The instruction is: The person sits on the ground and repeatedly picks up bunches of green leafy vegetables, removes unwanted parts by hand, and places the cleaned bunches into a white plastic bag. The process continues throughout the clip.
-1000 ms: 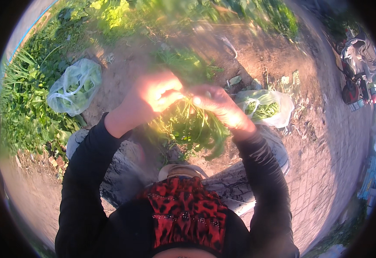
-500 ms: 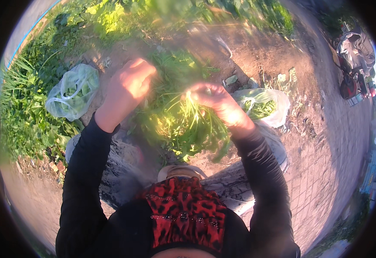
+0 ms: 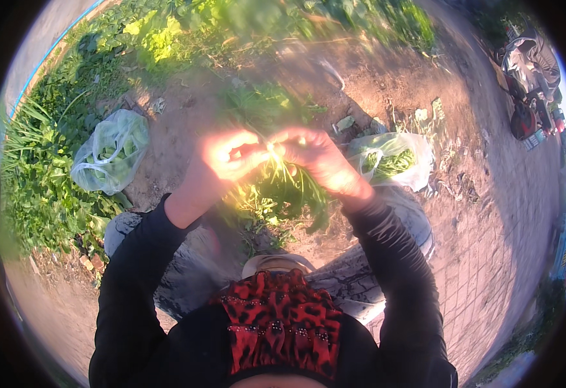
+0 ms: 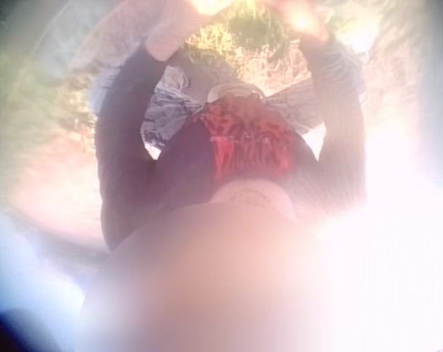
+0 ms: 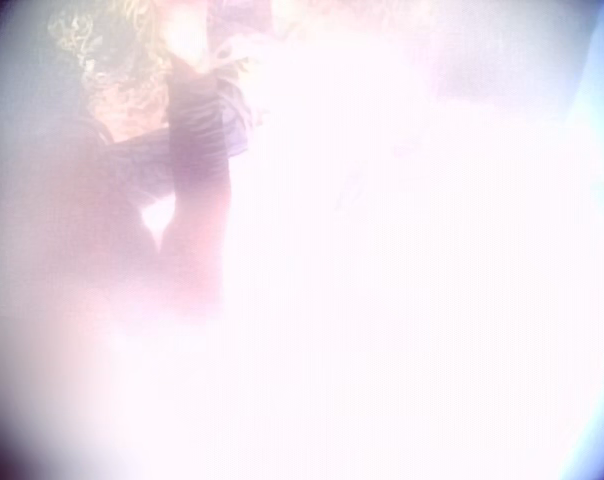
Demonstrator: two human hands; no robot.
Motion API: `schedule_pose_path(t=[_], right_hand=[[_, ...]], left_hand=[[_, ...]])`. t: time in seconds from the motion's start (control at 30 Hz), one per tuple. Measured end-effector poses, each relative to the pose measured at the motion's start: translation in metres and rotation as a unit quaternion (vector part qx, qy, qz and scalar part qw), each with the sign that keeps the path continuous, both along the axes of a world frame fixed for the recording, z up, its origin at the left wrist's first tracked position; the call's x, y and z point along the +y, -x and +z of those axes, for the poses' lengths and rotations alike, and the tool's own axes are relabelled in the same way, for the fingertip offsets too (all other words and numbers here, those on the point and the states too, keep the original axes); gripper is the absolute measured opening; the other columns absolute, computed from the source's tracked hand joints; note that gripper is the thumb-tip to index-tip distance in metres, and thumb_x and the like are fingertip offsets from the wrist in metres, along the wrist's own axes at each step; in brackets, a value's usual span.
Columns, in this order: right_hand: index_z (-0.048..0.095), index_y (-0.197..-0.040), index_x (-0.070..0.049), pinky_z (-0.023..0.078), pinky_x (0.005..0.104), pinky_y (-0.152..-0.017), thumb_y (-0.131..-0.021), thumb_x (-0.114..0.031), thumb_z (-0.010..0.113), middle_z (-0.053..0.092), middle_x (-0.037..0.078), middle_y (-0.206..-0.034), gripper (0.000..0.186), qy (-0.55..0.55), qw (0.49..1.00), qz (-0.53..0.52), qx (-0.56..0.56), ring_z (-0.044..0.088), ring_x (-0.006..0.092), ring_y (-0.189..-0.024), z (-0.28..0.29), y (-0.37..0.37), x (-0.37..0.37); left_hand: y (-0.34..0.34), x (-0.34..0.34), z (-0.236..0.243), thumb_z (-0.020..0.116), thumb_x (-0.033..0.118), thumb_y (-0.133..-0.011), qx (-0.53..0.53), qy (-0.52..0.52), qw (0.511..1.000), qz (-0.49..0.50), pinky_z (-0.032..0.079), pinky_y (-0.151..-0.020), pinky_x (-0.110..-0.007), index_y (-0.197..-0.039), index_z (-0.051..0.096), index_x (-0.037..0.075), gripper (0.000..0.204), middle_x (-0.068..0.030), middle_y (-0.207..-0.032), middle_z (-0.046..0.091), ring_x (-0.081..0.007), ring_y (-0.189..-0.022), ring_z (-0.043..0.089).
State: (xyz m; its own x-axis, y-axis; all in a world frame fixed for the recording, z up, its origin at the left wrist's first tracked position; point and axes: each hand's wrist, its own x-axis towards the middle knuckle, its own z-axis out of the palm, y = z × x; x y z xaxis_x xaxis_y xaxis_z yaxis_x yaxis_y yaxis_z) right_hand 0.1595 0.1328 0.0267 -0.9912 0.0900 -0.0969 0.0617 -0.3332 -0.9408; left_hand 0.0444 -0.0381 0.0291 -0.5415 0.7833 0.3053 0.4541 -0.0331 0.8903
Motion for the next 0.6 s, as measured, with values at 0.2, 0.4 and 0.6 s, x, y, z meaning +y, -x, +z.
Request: schedule_pose_path(t=[0.2,0.4,0.6], right_hand=[[0.069,-0.106,-0.011,0.047,0.024,-0.079,-0.091,-0.013,0.064,0.066,-0.001,-0.092,0.016,-0.09,0.995,0.013,-0.041,0.058,0.0075,-0.085,0.002,-0.003,0.007],[0.069,-0.107,-0.011,0.043,0.0166,-0.054,-0.091,-0.018,0.065,0.064,-0.005,-0.088,0.018,-0.058,0.998,-0.004,-0.04,0.053,0.0011,-0.07,-0.008,-0.003,0.002],[0.067,-0.104,-0.004,0.046,0.0181,-0.059,-0.091,-0.018,0.064,0.068,0.0,-0.091,0.019,-0.042,0.996,0.022,-0.076,0.058,0.0042,-0.074,-0.004,-0.006,0.011]], left_hand=[[0.012,0.0,0.0,0.067,0.012,-0.082,0.029,0.047,0.997,-0.046,0.039,-0.051,-0.031,-0.084,0.063,0.003,0.01,-0.0097,-0.064,0.055,-0.0193,-0.054,0.051],[0.012,0.001,-0.004,0.065,0.008,-0.077,0.073,0.047,0.996,-0.009,0.043,-0.052,-0.034,-0.075,0.059,0.006,0.007,-0.0082,-0.063,0.055,-0.0237,-0.056,0.055],[0.035,-0.018,-0.009,0.063,0.012,-0.072,0.434,0.154,0.882,0.098,0.047,-0.053,-0.037,-0.068,0.053,0.009,0.011,-0.0083,-0.065,0.057,-0.0262,-0.06,0.061]])
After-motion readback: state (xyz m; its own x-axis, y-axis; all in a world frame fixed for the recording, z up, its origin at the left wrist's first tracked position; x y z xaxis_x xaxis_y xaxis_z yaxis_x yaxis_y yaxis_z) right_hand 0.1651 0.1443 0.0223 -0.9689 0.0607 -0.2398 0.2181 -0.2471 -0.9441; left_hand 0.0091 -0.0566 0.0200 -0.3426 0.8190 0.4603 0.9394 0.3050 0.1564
